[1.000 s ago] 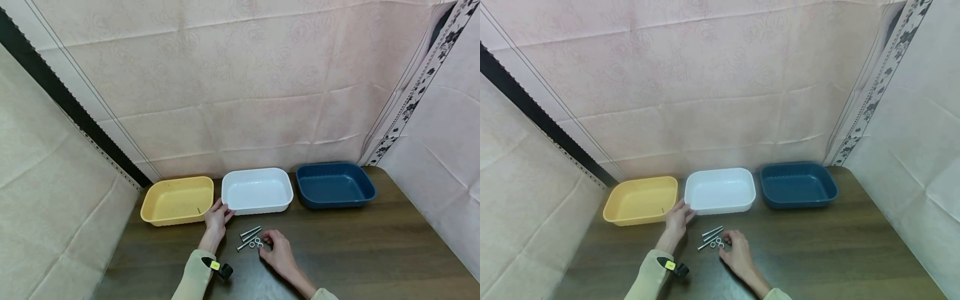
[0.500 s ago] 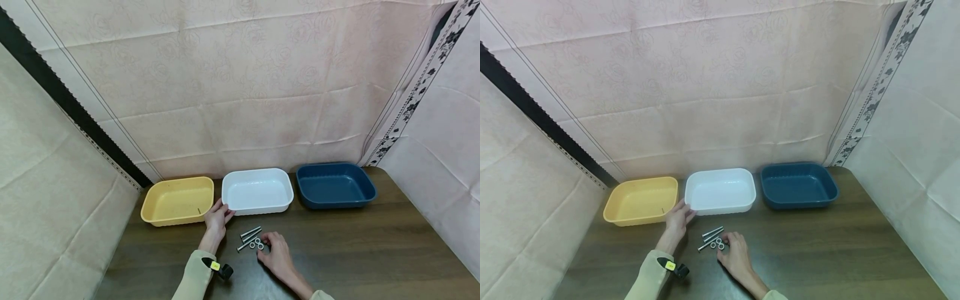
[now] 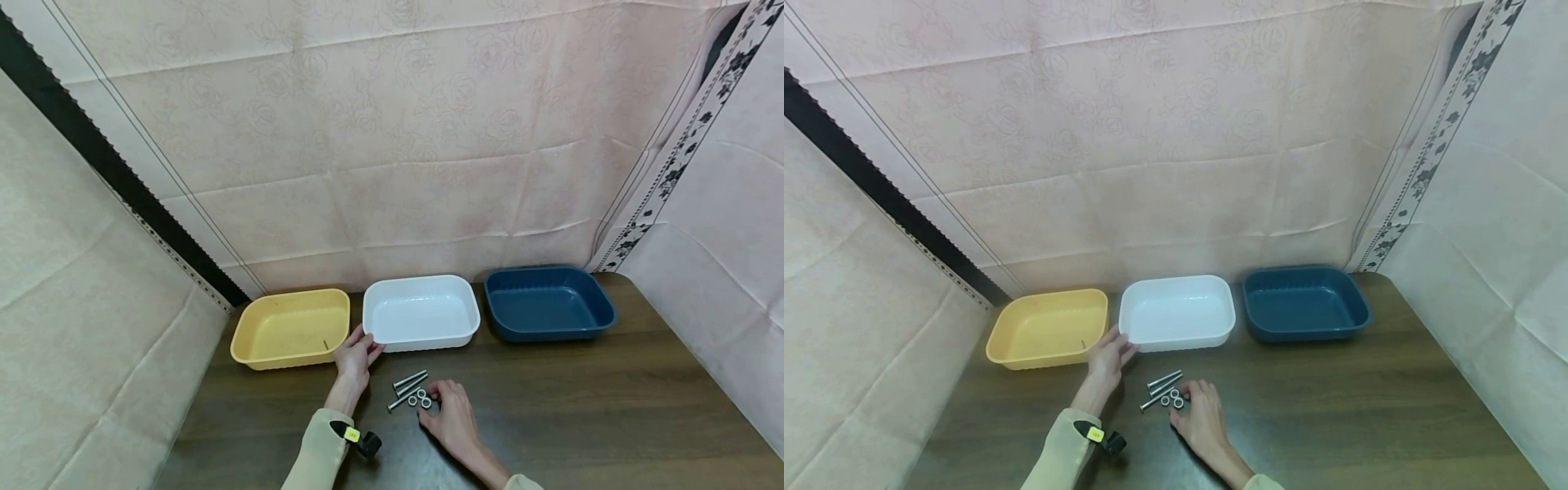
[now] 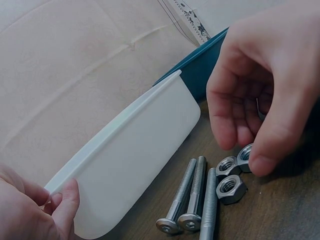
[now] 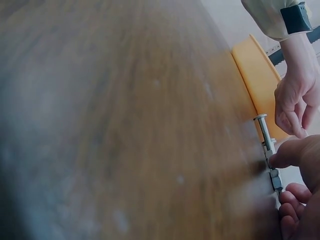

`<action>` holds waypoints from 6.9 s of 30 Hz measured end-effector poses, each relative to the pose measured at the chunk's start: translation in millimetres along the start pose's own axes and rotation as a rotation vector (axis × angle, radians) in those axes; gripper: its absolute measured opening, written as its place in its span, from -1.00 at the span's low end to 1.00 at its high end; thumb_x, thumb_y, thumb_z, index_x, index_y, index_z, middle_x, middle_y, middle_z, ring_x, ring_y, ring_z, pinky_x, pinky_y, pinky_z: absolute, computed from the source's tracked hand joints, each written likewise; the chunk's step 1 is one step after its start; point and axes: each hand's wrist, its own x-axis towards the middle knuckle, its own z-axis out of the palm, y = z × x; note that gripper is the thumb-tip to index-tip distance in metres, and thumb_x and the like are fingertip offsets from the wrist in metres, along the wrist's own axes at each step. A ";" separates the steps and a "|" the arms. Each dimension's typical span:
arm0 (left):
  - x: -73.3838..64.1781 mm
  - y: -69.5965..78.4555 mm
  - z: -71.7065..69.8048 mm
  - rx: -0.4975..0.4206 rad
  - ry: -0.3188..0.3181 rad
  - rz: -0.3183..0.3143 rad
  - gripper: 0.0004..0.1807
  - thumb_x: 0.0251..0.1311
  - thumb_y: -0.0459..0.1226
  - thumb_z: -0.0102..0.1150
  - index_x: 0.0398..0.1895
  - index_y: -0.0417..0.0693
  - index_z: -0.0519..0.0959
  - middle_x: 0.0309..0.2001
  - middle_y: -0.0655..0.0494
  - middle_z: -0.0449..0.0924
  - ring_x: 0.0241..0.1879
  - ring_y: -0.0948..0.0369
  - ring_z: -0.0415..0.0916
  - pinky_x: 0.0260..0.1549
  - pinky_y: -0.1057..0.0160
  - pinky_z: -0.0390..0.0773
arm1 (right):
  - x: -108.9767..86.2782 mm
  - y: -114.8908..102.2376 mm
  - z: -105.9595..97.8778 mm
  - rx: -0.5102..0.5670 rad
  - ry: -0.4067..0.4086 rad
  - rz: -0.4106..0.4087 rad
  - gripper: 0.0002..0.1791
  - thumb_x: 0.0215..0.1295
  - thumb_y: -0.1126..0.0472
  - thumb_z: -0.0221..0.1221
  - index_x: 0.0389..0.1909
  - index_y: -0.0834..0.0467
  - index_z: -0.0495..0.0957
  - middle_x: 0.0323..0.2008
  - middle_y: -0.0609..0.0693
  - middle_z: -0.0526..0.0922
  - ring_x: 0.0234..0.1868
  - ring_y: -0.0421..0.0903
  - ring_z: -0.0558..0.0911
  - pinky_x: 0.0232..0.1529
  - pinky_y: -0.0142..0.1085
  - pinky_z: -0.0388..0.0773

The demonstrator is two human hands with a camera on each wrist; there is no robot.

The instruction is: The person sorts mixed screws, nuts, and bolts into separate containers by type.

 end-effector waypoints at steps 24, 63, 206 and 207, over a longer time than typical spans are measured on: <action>1.9 -1.6 1.0 -0.007 0.014 0.023 -0.51 0.33 -0.56 0.08 0.33 -0.26 0.47 0.07 -0.26 0.49 -0.26 0.14 0.57 -0.15 0.17 0.69 | 1.3 -3.6 2.5 -0.090 -0.009 0.006 -0.68 -0.19 0.32 0.54 -0.45 0.15 0.57 -0.47 -0.10 0.50 -0.38 -0.11 0.45 -0.37 -0.23 0.47; -1.1 -1.7 1.7 -0.012 0.031 0.030 -0.50 0.30 -0.56 0.10 0.33 -0.27 0.47 0.08 -0.25 0.49 -0.24 0.13 0.58 -0.15 0.16 0.69 | 41.8 4.7 -37.0 0.010 0.110 -0.049 -0.76 -0.17 0.42 0.43 -0.50 0.16 0.57 -0.54 -0.09 0.53 -0.45 -0.12 0.48 -0.43 -0.24 0.45; 1.1 -1.7 1.9 -0.001 0.033 0.004 -0.50 0.34 -0.53 0.10 0.35 -0.21 0.46 0.23 -0.26 0.44 -0.05 0.03 0.57 -0.08 0.13 0.67 | 44.9 1.8 -28.7 0.126 0.021 -0.076 -0.70 -0.09 0.49 0.41 -0.27 0.25 0.62 -0.34 -0.01 0.57 -0.31 -0.07 0.51 -0.31 -0.24 0.54; 1.4 -1.7 1.9 -0.003 0.033 0.004 -0.50 0.34 -0.53 0.09 0.35 -0.21 0.47 0.24 -0.25 0.44 -0.05 0.03 0.57 -0.08 0.13 0.67 | 43.8 1.8 -28.4 0.124 0.016 -0.079 -0.69 -0.09 0.48 0.41 -0.27 0.25 0.62 -0.34 -0.01 0.57 -0.31 -0.08 0.51 -0.31 -0.25 0.54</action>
